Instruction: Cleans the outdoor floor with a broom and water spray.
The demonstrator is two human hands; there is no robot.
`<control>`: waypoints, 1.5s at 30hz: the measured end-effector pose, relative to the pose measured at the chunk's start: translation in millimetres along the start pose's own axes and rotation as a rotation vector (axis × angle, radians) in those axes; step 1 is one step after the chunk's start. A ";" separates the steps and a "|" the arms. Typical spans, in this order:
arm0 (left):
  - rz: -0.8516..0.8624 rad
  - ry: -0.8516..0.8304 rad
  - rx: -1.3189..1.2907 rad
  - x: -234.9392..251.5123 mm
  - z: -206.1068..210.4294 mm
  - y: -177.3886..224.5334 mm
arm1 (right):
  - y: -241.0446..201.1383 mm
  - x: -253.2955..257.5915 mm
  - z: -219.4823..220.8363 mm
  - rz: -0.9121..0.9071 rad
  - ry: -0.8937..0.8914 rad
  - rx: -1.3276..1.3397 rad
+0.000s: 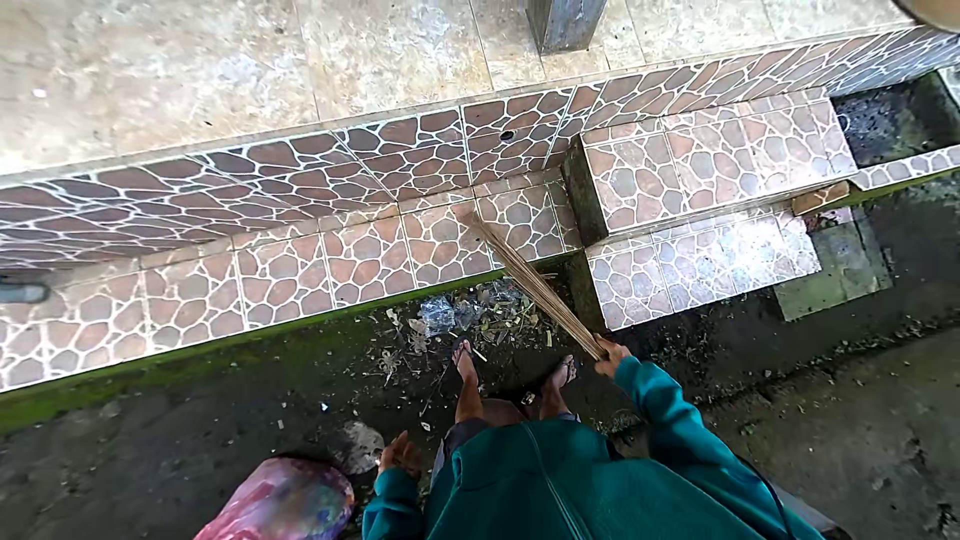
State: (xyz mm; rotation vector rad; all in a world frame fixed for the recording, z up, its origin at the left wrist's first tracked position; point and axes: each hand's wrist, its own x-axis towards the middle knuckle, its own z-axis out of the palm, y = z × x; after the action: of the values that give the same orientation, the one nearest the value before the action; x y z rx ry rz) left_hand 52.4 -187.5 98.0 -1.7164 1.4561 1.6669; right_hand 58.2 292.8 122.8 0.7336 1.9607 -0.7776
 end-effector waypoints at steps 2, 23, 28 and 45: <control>-0.001 0.000 -0.011 0.3 -1.9 -1.5 | 19.3 -22.4 -1.6 0.039 0.038 0.041; 0.009 -0.020 0.109 19.0 -1.3 -11.2 | 4.1 2.9 -20.0 0.186 0.218 0.594; 0.029 -0.019 0.104 4.9 4.5 -1.4 | -34.0 11.7 -12.8 0.078 -0.031 0.231; -0.010 0.036 0.046 9.6 -7.4 -0.9 | -91.9 58.3 28.1 -0.014 -0.101 -0.053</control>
State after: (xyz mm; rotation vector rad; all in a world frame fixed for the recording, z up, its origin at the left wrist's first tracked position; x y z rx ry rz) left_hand 55.0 -197.2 91.0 -1.7350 1.4882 1.5927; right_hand -21.3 224.9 81.5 0.6376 1.8905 -0.7537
